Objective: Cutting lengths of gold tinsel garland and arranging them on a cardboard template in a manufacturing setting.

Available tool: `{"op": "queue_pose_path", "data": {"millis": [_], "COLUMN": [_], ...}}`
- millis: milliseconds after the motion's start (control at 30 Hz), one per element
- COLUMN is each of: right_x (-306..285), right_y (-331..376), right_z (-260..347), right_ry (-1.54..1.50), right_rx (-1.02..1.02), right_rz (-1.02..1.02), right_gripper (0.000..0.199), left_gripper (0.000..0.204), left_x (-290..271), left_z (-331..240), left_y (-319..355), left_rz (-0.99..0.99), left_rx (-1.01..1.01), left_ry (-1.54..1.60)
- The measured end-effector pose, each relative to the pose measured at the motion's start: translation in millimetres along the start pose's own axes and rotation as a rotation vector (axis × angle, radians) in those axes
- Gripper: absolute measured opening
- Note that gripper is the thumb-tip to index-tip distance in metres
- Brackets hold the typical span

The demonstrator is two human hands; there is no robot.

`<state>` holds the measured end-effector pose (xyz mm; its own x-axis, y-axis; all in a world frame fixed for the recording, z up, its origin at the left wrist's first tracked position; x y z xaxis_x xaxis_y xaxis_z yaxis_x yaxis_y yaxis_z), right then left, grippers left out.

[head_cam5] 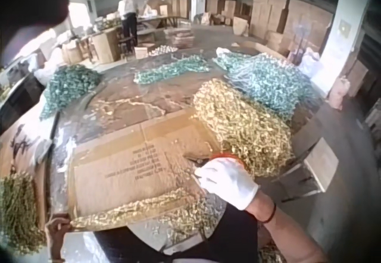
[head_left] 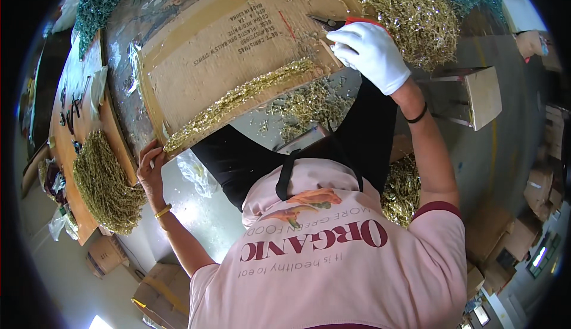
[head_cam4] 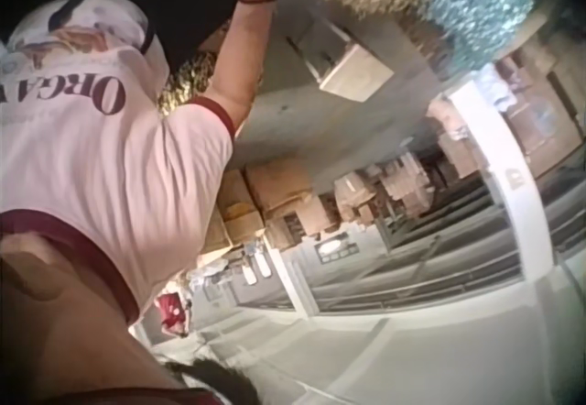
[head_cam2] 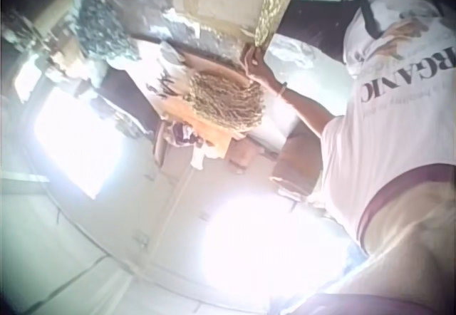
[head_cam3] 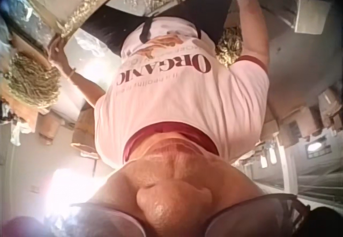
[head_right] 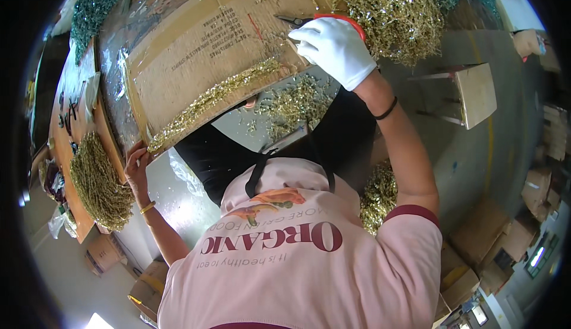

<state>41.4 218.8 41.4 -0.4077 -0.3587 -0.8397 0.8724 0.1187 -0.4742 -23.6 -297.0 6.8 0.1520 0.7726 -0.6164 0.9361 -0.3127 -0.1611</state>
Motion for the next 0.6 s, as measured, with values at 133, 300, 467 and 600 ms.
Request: {"op": "queue_pose_path", "data": {"millis": [133, 300, 467, 600], "right_x": [5, 17, 30, 34], "right_y": [-1, -15, -10, -7], "right_z": [9, 34, 50, 54], "right_ry": [0.057, -0.055, 0.006, 0.002], "right_rx": [-0.082, -0.083, -0.098, -0.135], "right_rz": [-0.001, 0.056, 0.205, 0.183], "right_gripper": [0.025, 0.031, 0.041, 0.034], "left_gripper": [0.014, 0.014, 0.014, 0.014], "left_x": [3, -8, 7, 7], "left_z": [0, -4, -23, -8], "left_y": [-5, 6, -8, 1], "left_rz": [0.015, -0.01, 0.035, -0.037], "left_rx": [0.033, -0.037, -0.066, -0.031], "left_ry": [-0.038, -0.014, -0.094, 0.14]}}
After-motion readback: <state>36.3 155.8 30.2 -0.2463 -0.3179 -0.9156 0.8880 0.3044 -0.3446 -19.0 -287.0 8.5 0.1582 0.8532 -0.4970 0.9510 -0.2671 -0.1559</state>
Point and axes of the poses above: each hand's wrist, its own y-axis away from the middle knuckle, its own x-axis out of the palm, z = x × y, the point moved 3 cm from there along -y, towards the middle knuckle, and after that the axes turned 5 degrees about x, right-handed, at the moved point
